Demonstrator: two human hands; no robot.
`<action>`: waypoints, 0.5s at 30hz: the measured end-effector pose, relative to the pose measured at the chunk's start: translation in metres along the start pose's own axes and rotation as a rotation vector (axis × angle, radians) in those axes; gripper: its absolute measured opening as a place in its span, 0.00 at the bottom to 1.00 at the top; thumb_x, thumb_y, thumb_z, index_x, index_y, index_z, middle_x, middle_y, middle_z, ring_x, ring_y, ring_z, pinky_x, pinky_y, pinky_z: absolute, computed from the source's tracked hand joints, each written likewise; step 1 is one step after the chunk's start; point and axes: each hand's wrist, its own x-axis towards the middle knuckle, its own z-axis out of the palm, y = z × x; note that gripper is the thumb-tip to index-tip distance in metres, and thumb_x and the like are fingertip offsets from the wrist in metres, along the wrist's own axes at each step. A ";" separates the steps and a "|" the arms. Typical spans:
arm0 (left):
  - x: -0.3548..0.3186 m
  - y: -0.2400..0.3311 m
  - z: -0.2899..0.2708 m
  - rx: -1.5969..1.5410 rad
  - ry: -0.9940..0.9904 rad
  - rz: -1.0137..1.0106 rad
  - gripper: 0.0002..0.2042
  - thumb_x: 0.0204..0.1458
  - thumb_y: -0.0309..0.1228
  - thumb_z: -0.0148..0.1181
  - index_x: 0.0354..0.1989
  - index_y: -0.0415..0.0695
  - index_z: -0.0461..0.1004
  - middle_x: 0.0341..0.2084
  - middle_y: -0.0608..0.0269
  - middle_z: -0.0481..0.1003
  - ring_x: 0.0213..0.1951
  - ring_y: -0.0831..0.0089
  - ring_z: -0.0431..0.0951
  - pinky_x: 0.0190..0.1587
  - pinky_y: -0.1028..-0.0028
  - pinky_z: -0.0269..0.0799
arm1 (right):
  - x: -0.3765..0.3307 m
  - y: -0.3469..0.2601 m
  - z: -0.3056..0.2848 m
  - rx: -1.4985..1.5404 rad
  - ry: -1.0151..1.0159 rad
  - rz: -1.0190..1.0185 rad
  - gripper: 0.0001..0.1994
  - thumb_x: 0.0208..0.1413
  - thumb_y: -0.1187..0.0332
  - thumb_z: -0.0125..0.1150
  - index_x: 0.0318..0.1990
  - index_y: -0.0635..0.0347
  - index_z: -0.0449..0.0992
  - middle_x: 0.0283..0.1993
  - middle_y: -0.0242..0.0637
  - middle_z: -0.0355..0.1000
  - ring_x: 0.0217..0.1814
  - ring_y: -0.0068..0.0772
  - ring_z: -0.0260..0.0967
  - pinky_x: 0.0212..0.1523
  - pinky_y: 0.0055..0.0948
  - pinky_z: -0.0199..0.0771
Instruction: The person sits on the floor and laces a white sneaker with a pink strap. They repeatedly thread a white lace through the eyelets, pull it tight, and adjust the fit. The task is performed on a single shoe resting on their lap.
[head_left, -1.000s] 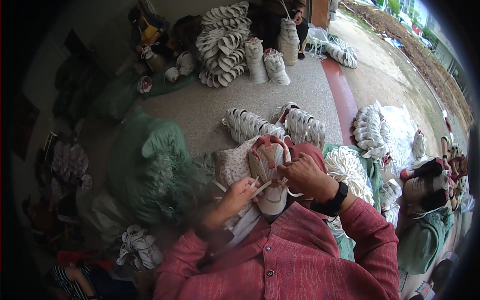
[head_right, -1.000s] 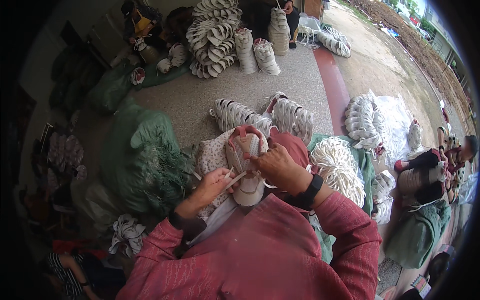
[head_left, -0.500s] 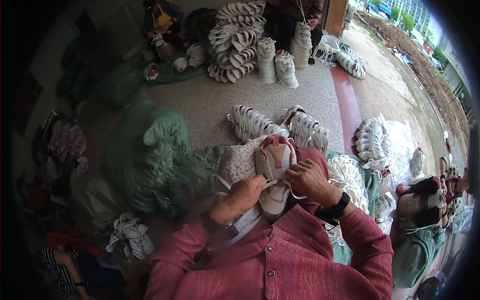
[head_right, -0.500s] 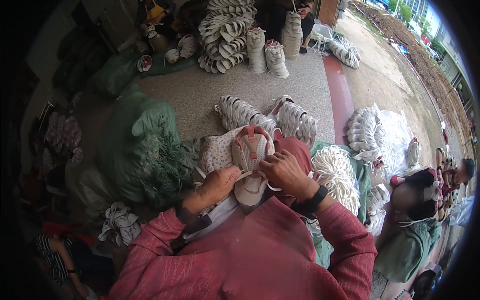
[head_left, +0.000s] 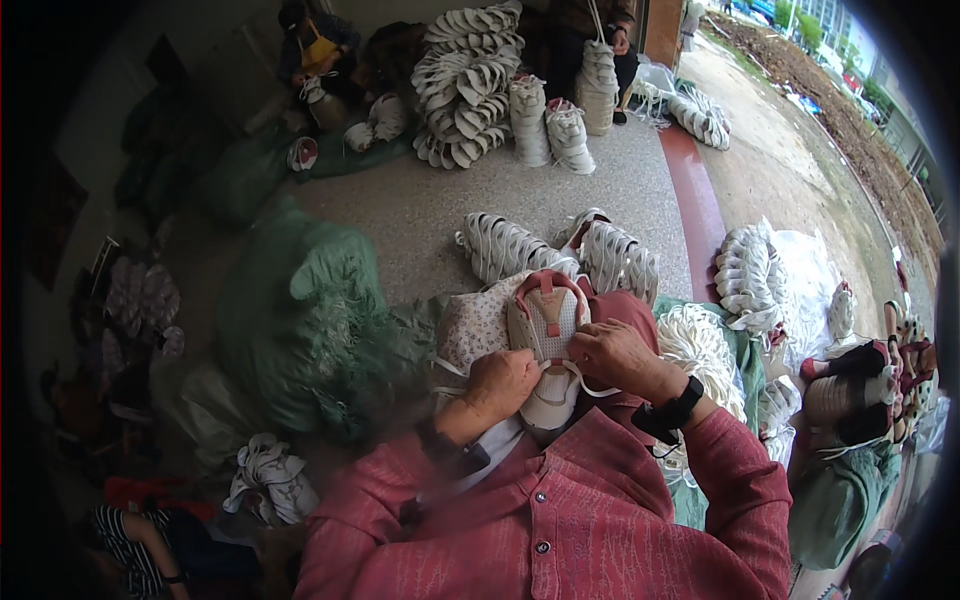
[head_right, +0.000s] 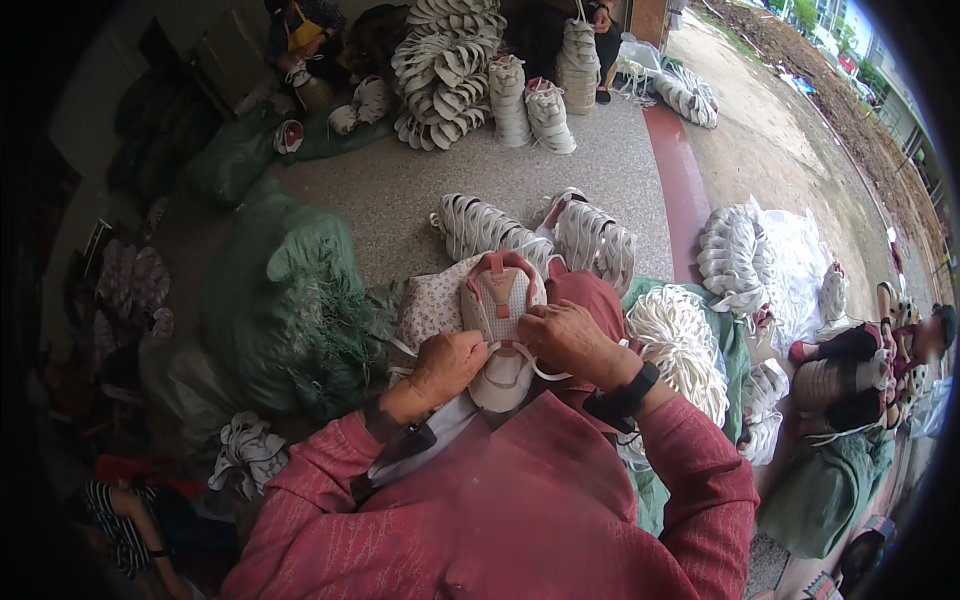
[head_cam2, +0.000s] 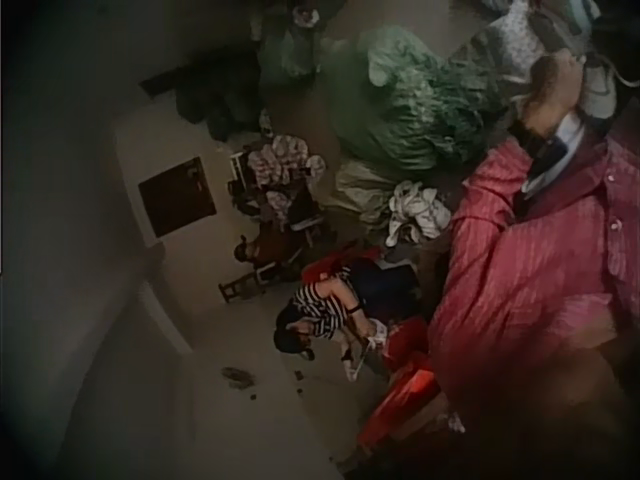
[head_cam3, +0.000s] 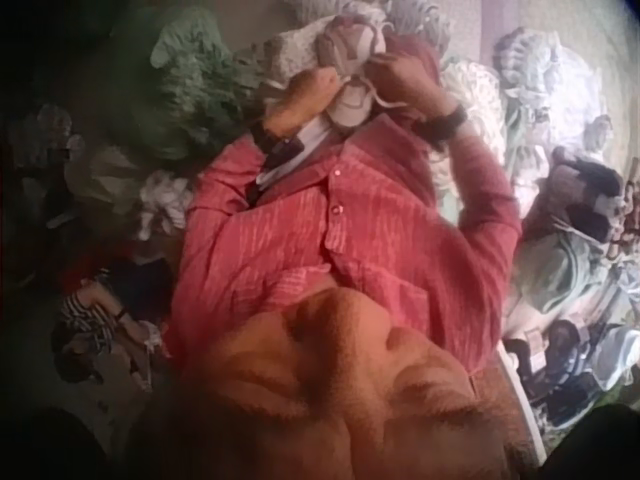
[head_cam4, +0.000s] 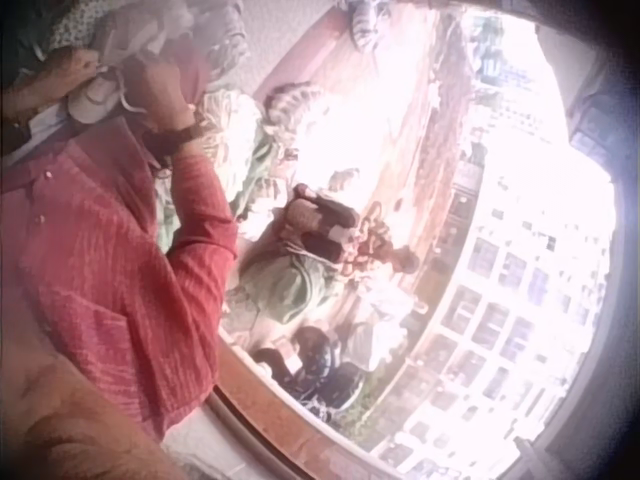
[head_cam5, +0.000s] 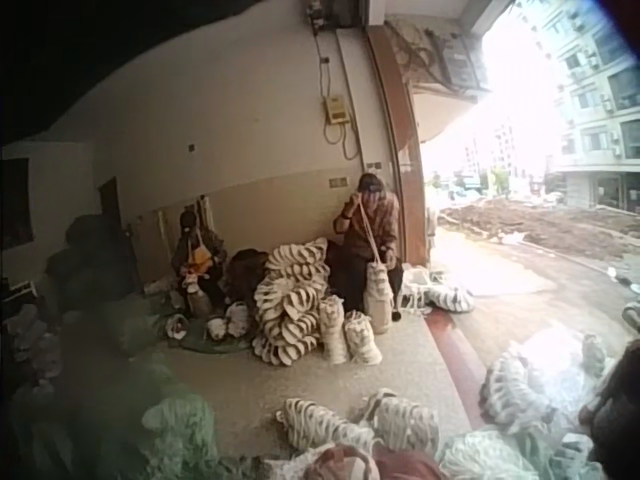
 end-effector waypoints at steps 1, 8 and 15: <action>0.002 0.000 0.003 0.015 0.010 -0.005 0.13 0.56 0.37 0.52 0.25 0.43 0.73 0.23 0.46 0.76 0.28 0.44 0.77 0.30 0.52 0.70 | 0.001 -0.002 0.000 -0.012 0.005 -0.001 0.09 0.48 0.69 0.65 0.36 0.55 0.72 0.37 0.37 0.72 0.41 0.42 0.75 0.45 0.41 0.71; 0.011 0.001 -0.006 0.087 -0.066 -0.005 0.09 0.52 0.36 0.59 0.28 0.44 0.74 0.28 0.50 0.76 0.36 0.50 0.78 0.40 0.54 0.70 | -0.004 -0.006 -0.004 -0.074 0.050 -0.027 0.07 0.54 0.66 0.62 0.36 0.55 0.71 0.34 0.36 0.70 0.37 0.39 0.74 0.42 0.38 0.68; 0.040 0.004 -0.049 0.258 -0.045 0.535 0.20 0.41 0.35 0.72 0.41 0.46 0.72 0.40 0.58 0.70 0.44 0.59 0.75 0.50 0.58 0.67 | 0.000 -0.014 -0.019 -0.035 -0.015 0.008 0.07 0.51 0.68 0.63 0.37 0.53 0.74 0.36 0.34 0.70 0.41 0.38 0.73 0.46 0.38 0.68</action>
